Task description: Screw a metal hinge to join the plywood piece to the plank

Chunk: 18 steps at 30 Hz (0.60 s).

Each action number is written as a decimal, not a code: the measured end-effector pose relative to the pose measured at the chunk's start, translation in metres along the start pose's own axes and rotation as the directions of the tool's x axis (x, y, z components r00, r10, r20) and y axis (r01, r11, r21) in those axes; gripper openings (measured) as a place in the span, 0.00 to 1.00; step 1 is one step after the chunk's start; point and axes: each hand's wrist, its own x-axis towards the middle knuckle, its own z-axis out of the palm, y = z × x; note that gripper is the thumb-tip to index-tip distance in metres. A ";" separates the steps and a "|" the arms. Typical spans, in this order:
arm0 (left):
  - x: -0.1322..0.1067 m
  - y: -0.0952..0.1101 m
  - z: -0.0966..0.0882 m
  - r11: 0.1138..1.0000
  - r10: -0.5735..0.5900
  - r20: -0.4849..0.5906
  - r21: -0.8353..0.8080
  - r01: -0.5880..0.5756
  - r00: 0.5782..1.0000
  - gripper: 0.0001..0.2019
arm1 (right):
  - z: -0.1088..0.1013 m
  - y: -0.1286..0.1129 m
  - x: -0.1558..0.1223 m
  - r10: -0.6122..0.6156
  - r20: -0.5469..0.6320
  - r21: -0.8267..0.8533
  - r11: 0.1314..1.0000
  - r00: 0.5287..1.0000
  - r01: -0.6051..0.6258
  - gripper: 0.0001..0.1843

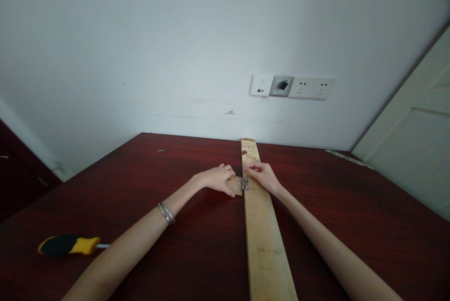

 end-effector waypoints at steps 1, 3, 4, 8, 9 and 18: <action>0.000 0.000 0.000 1.000 0.003 0.001 -0.006 -0.003 1.000 0.32 | 0.000 0.001 0.000 0.000 0.003 -0.002 1.000 1.000 0.000 0.15; -0.001 -0.001 -0.001 1.000 0.005 0.003 -0.023 -0.005 1.000 0.31 | -0.001 0.001 -0.001 0.001 0.009 -0.009 1.000 1.000 -0.001 0.15; -0.001 -0.001 -0.001 0.999 0.001 0.002 -0.033 -0.001 1.000 0.31 | -0.001 0.002 -0.001 0.000 0.013 -0.012 1.000 1.000 0.000 0.15; -0.002 -0.001 -0.004 0.998 -0.012 -0.004 -0.067 0.012 1.000 0.31 | -0.002 0.002 -0.002 -0.006 0.017 -0.006 1.000 1.000 0.006 0.16; -0.002 -0.001 -0.004 0.998 -0.008 -0.004 -0.070 0.008 1.000 0.31 | -0.002 0.002 -0.002 -0.006 0.019 -0.005 1.000 1.000 0.006 0.16; -0.002 -0.007 -0.005 0.997 0.002 -0.043 -0.080 -0.006 0.999 0.32 | -0.001 0.001 -0.004 0.004 0.040 -0.003 1.000 0.999 -0.004 0.15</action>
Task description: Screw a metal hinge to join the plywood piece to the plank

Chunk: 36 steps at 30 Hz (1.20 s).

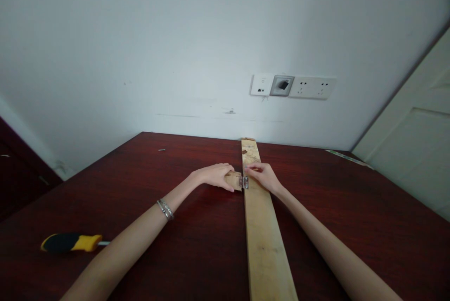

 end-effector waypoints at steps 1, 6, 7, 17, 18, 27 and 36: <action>0.000 -0.001 0.000 1.000 -0.004 -0.002 -0.007 0.004 1.000 0.32 | 0.000 0.000 0.000 0.002 0.002 0.000 1.000 1.000 -0.002 0.15; 0.000 -0.001 0.000 1.000 -0.010 -0.006 -0.008 0.010 1.000 0.32 | 0.001 0.001 0.000 -0.008 0.009 0.003 1.000 1.000 0.008 0.15; 0.000 -0.001 0.000 1.000 -0.006 -0.008 -0.003 0.006 1.000 0.32 | 0.002 0.001 0.000 -0.011 0.009 0.003 1.000 1.000 0.011 0.15; 0.002 0.003 0.002 0.999 0.002 -0.017 0.046 -0.001 1.000 0.31 | 0.003 0.001 0.000 -0.052 0.054 -0.038 0.998 0.997 0.054 0.12; 0.002 0.003 0.002 0.999 0.003 -0.016 0.051 -0.002 1.000 0.31 | 0.003 0.000 0.000 -0.059 0.058 -0.049 0.997 0.997 0.062 0.11; 0.001 0.007 0.001 0.996 0.021 -0.007 0.092 -0.020 1.000 0.31 | 0.003 -0.001 0.000 -0.094 0.084 -0.083 0.991 0.992 0.101 0.09; 0.001 0.007 0.000 0.995 0.013 0.010 0.094 -0.014 1.000 0.32 | 0.003 0.001 0.000 -0.113 0.098 -0.089 0.989 0.989 0.122 0.09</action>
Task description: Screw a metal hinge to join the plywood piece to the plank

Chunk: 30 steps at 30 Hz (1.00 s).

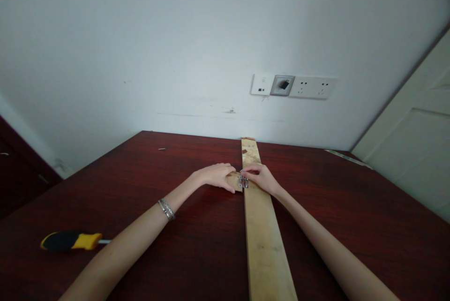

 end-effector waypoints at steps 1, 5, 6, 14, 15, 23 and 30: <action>0.000 0.000 0.000 1.000 -0.001 0.000 0.001 0.001 1.000 0.32 | 0.000 0.000 0.000 0.001 -0.001 0.002 1.000 1.000 -0.001 0.09; -0.001 0.001 -0.001 1.000 -0.002 -0.002 -0.002 0.002 1.000 0.32 | 0.000 0.001 0.000 0.004 0.007 0.003 1.000 1.000 -0.004 0.09; -0.001 0.001 0.000 1.000 -0.002 -0.003 -0.002 0.002 1.000 0.31 | 0.000 0.001 0.000 0.000 0.011 -0.005 1.000 1.000 0.000 0.09; 0.001 -0.002 0.002 1.000 0.022 -0.021 0.012 -0.022 1.000 0.32 | -0.002 -0.001 -0.001 -0.051 0.050 -0.088 0.995 0.997 0.056 0.08; 0.001 -0.002 0.002 1.000 0.024 -0.022 0.013 -0.024 0.999 0.32 | -0.002 -0.001 -0.001 -0.050 0.053 -0.090 0.994 0.997 0.054 0.07; 0.000 -0.002 0.002 1.000 0.010 -0.020 -0.012 -0.011 1.000 0.32 | -0.002 -0.002 -0.001 -0.028 0.082 -0.096 0.995 0.996 0.036 0.06; 0.000 -0.002 0.001 1.000 0.022 -0.022 -0.014 -0.022 1.000 0.33 | -0.002 -0.001 -0.001 -0.048 0.079 -0.103 0.993 0.996 0.056 0.07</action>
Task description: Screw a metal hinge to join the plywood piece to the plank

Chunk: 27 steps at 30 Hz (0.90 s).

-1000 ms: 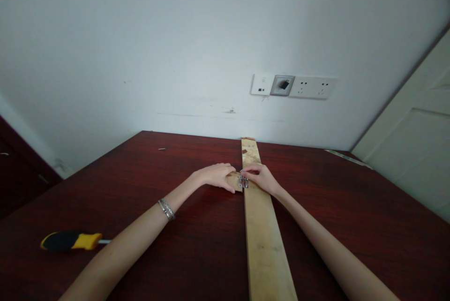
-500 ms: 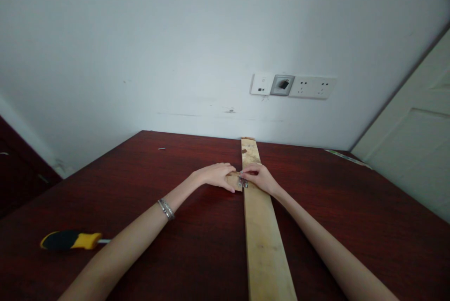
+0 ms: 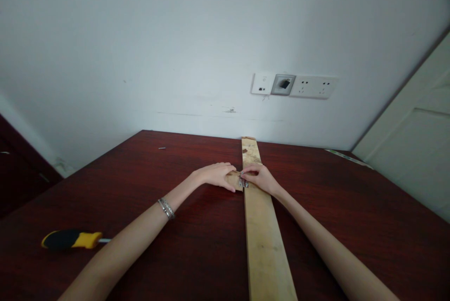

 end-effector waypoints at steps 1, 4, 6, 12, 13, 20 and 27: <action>0.000 0.000 0.000 1.000 0.001 0.000 0.001 -0.001 1.000 0.33 | 0.000 0.000 0.000 -0.002 -0.002 -0.001 1.000 1.000 0.002 0.07; 0.000 0.000 0.000 1.000 0.000 -0.001 0.003 0.000 1.000 0.32 | 0.001 0.001 0.000 -0.011 -0.003 -0.009 1.000 1.000 0.011 0.07; 0.000 0.000 0.000 1.000 -0.004 0.002 0.005 0.004 1.000 0.32 | 0.001 0.000 0.000 -0.019 0.001 -0.015 1.000 1.000 0.019 0.07; 0.000 0.001 0.000 1.000 -0.003 0.001 0.007 0.003 1.000 0.33 | 0.003 0.001 0.000 -0.028 -0.015 -0.042 0.999 0.999 0.028 0.08; 0.000 0.001 0.000 1.000 -0.002 0.002 0.006 0.002 1.000 0.33 | 0.004 0.002 0.000 -0.027 -0.023 -0.044 0.999 0.999 0.026 0.08; -0.001 0.001 -0.001 1.000 -0.010 -0.002 -0.006 0.010 1.000 0.34 | 0.002 0.002 0.000 -0.016 -0.015 -0.047 0.999 1.000 0.015 0.08; -0.001 0.000 0.000 1.000 -0.015 -0.010 -0.007 0.015 1.000 0.33 | -0.003 0.001 0.000 0.053 -0.026 0.070 0.996 0.998 -0.051 0.08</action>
